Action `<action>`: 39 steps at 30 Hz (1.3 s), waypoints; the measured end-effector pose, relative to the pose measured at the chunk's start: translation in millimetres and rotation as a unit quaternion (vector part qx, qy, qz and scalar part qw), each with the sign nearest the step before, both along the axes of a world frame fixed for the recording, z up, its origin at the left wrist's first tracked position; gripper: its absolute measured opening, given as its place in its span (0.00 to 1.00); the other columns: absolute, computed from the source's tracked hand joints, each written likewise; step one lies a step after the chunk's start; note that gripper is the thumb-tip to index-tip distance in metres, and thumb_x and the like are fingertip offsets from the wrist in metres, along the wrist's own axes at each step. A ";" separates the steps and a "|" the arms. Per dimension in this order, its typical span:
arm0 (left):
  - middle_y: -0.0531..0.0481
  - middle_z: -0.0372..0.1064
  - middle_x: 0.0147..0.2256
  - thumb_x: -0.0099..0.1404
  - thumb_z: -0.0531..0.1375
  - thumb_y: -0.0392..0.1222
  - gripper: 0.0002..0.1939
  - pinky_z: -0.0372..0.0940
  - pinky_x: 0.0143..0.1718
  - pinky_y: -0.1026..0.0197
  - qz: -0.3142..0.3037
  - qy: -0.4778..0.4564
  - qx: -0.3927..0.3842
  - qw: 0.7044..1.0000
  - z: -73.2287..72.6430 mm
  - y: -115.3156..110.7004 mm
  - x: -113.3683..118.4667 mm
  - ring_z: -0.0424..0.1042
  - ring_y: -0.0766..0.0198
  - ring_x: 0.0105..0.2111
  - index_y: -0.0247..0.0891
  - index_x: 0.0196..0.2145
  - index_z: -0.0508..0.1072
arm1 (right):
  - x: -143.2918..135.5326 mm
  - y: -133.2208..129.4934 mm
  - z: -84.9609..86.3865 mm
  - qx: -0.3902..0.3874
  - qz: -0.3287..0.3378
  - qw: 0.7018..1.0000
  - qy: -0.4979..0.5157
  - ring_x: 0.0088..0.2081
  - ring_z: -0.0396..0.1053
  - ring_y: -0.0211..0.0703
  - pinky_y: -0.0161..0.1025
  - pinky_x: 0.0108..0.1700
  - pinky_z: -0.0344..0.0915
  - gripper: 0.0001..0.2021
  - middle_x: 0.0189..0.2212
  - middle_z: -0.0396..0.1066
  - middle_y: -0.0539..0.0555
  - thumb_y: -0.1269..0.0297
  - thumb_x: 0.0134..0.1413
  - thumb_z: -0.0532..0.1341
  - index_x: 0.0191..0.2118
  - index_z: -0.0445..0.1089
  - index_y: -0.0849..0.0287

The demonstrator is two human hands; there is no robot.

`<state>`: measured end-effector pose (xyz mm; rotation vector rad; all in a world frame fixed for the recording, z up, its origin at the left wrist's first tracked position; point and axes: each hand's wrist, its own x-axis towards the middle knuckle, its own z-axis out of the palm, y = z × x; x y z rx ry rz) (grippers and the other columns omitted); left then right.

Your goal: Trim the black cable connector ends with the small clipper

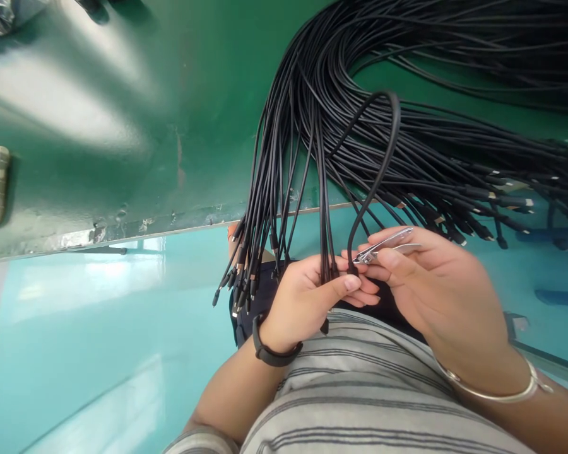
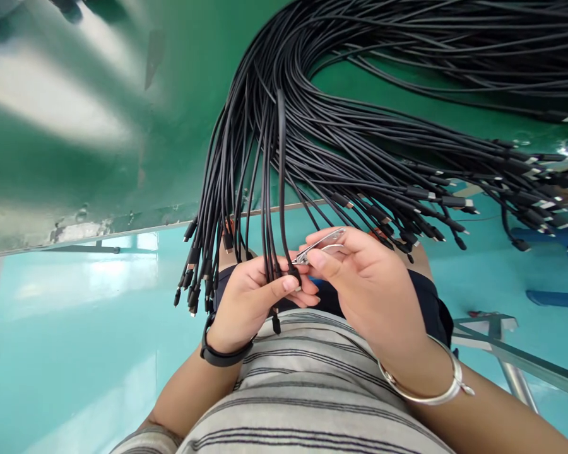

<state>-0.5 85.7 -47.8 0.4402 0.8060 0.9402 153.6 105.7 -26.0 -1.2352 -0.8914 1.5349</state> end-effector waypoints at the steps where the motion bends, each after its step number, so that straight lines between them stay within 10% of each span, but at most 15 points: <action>1: 0.45 0.80 0.32 0.61 0.70 0.41 0.11 0.75 0.35 0.62 -0.002 -0.001 0.000 1.000 -0.3 0.0 -0.1 0.80 0.60 0.31 0.32 0.39 0.78 | 0.2 0.6 0.0 -0.001 0.003 1.000 0.001 0.29 0.75 0.38 0.34 0.33 0.76 0.03 0.31 0.77 0.49 0.61 0.54 0.70 0.35 0.79 0.51; 16: 0.45 0.80 0.32 0.58 0.72 0.40 0.11 0.75 0.34 0.64 -0.033 -0.037 -0.014 0.999 -0.1 1.8 1.9 0.80 0.62 0.30 0.32 0.35 0.77 | 0.3 1.5 -1.8 -0.036 -0.021 0.999 0.032 0.31 0.77 0.39 0.34 0.34 0.78 0.07 0.28 0.75 0.49 0.58 0.52 0.71 0.34 0.78 0.53; 39: 0.51 0.77 0.27 0.49 0.76 0.42 0.23 0.74 0.26 0.67 0.035 0.026 -0.049 0.998 4.1 -2.9 16.6 0.79 0.61 0.25 0.35 0.27 0.64 | 1.9 -28.2 -6.2 0.155 -0.035 0.978 -0.136 0.35 0.77 0.41 0.34 0.32 0.77 0.08 0.35 0.76 0.47 0.64 0.57 0.69 0.41 0.78 0.40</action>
